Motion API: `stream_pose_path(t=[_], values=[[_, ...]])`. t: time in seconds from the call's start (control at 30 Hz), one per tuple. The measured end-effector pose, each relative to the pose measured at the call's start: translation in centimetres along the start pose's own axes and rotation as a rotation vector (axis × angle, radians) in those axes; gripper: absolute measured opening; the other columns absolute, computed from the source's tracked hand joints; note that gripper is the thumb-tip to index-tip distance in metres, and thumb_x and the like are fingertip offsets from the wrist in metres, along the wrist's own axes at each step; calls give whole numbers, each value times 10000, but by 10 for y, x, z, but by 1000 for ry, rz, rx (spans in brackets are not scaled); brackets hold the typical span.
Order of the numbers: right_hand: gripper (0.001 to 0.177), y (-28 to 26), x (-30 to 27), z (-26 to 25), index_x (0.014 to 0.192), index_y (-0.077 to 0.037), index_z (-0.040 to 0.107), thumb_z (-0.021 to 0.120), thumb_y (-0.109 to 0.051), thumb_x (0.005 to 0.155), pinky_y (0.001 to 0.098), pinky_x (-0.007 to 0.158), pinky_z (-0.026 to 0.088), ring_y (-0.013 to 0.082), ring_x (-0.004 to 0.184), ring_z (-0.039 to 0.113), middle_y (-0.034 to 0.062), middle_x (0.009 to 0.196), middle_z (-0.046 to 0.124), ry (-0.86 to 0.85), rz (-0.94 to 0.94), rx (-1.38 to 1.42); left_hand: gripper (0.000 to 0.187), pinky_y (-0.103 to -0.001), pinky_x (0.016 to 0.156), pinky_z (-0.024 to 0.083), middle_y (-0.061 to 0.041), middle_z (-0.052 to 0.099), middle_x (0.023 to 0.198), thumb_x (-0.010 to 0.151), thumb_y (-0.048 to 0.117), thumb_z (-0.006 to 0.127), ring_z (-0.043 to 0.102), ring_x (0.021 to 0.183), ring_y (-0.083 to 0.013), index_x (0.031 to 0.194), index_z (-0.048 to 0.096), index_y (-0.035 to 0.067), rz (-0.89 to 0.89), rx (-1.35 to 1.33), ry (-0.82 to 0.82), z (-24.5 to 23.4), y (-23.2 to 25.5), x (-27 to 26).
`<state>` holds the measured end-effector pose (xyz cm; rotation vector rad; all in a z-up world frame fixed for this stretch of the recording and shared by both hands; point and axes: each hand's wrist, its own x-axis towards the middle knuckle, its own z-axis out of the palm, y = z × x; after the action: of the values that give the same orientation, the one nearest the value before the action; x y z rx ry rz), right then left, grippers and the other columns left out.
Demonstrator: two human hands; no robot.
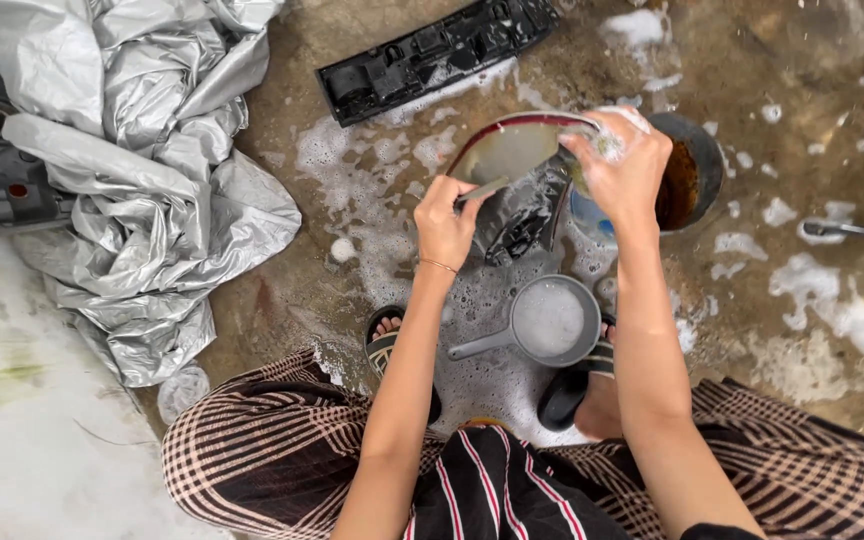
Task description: The person scrubs a metal part with a brush and soapy water, then rinses it with water from a bucket. They continue to scrub and rinse the part thoroughly, ensuring all surfaces are cleaned.
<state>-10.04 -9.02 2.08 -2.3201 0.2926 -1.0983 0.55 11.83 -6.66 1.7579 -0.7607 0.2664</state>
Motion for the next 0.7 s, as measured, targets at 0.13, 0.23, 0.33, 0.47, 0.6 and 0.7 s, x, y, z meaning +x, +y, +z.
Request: stream_pose_path(t=[0.13,0.23,0.33,0.47,0.6,0.7], values=[[252,6,-10,0,1007,5,778,939,-66,827,503,856,532,432,895,684,222,913,717,-18,94,10,161,-347,695,577,0,575,765,866,78,783,681,769,-266,848,635,139,-17,-32,11,11,-6,-12],[259,7,-10,-7,1021,-13,784,945,-77,829,485,856,535,408,900,693,201,923,721,-42,123,-21,152,-365,705,576,-11,538,814,888,92,756,672,821,-292,893,611,139,-17,-30,32,23,-11,-19],[286,11,-11,-19,1080,-8,771,940,-59,855,492,912,511,347,925,685,209,934,716,-86,239,62,190,-357,682,556,-15,587,817,887,185,804,665,786,-276,869,621,141,60,-151,95,42,-24,-27],[537,-24,3,-61,1220,58,578,928,-122,855,613,1014,456,404,1070,613,263,1090,625,-233,361,135,251,-377,645,543,-46,522,750,867,237,796,599,731,-290,813,578,125,134,-163,65,61,-29,-37],[505,-70,9,-74,1269,92,546,890,-14,915,592,938,506,421,1109,563,302,1240,540,-181,321,-125,299,-345,600,516,-34,492,712,914,288,735,550,676,-261,756,535,132,162,-147,112,69,-30,-37],[428,-79,2,-51,1251,46,601,893,-73,961,536,916,518,378,1089,589,243,1210,588,-168,16,-294,350,-336,559,497,-29,446,680,955,353,685,524,646,-257,743,507,138,184,-116,135,66,-26,-34]])
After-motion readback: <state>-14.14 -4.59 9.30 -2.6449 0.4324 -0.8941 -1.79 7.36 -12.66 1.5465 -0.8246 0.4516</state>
